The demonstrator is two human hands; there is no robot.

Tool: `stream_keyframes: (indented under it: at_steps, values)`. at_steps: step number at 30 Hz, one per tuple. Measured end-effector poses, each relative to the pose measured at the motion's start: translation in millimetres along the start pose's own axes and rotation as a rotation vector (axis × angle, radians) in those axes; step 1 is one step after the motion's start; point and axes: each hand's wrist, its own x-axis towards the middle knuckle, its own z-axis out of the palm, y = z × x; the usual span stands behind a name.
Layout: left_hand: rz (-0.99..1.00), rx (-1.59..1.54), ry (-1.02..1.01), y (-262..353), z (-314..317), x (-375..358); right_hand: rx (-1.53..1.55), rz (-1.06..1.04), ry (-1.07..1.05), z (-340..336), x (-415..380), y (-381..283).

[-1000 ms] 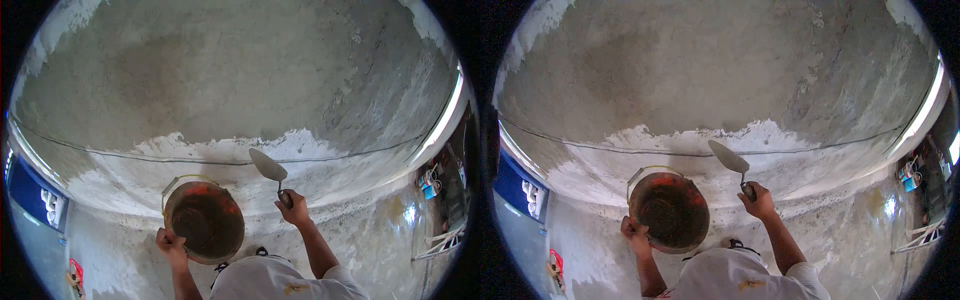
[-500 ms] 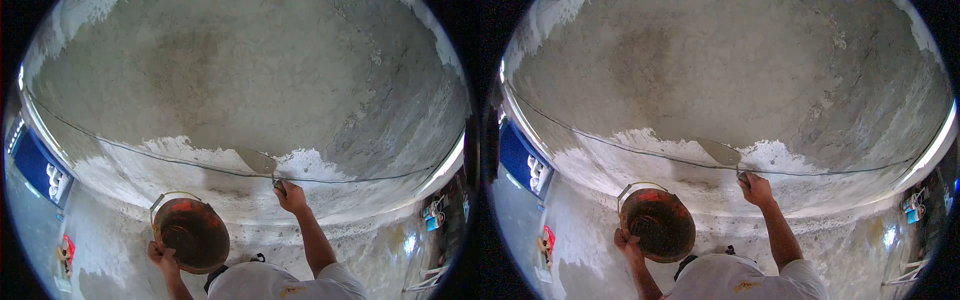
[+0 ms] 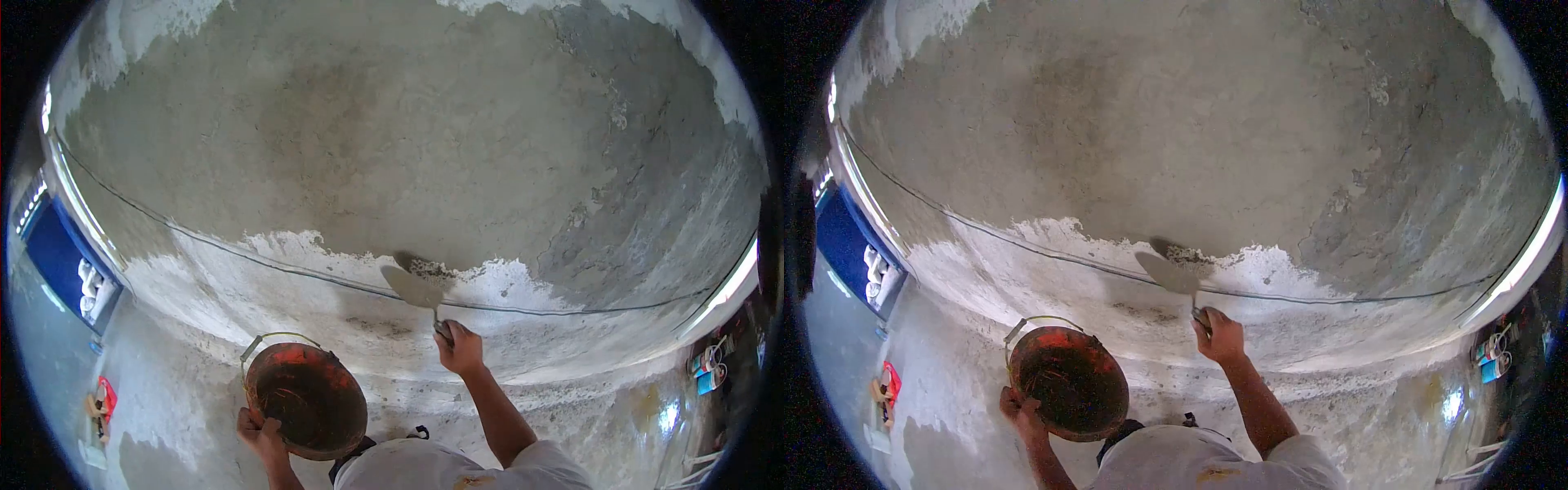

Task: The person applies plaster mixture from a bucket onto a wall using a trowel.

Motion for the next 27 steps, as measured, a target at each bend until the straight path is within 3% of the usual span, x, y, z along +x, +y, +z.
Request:
stream_keyframes:
  at_steps: [4, 6, 8, 10, 12, 15, 18, 20, 23, 24, 25, 27]
  values:
    - [0.036, 0.028, 0.004, -7.6, -6.9, 6.4, -0.033, 0.048, 0.046, 23.6, 15.5, 14.7]
    - [0.002, -0.106, -0.077, -4.0, -16.6, 9.8, -0.035, 0.030, 0.129, 28.0, 5.3, 28.1]
    - [0.003, -0.085, -0.094, 20.1, -10.8, 8.0, 0.124, 0.197, 0.173, 28.9, -14.8, 36.3]
    - [-0.001, -0.058, -0.118, 26.6, -11.1, 12.0, 0.077, 0.222, 0.239, 28.7, -37.4, 39.5]
    - [0.074, 0.026, -0.119, 22.7, -18.0, 23.5, 0.173, 0.426, 0.221, 23.5, -62.3, 37.5]
    - [-0.045, 0.042, -0.114, 6.0, -23.9, 41.6, 0.240, 0.425, 0.255, 19.5, -95.3, 36.2]
    - [0.093, -0.014, -0.243, -33.2, -43.4, 73.5, 0.242, 0.388, 0.357, 13.6, -108.6, 4.3]
    - [0.072, -0.011, -0.285, -37.4, -51.4, 86.3, 0.192, 0.385, 0.395, 3.3, -110.6, -35.5]
    - [0.067, 0.100, -0.359, -4.6, -55.2, 89.3, 0.045, 0.268, 0.433, -0.9, -114.4, -94.0]
    - [0.079, 0.205, -0.381, 6.5, -57.0, 90.4, 0.077, 0.262, 0.314, 3.5, -119.4, -107.5]
    - [-0.027, 0.248, -0.366, 2.5, -60.6, 97.7, 0.107, 0.255, 0.198, 5.6, -122.0, -122.9]
    - [0.031, 0.171, -0.448, -2.8, -65.8, 103.3, 0.154, 0.205, -0.018, 17.3, -127.4, -149.2]
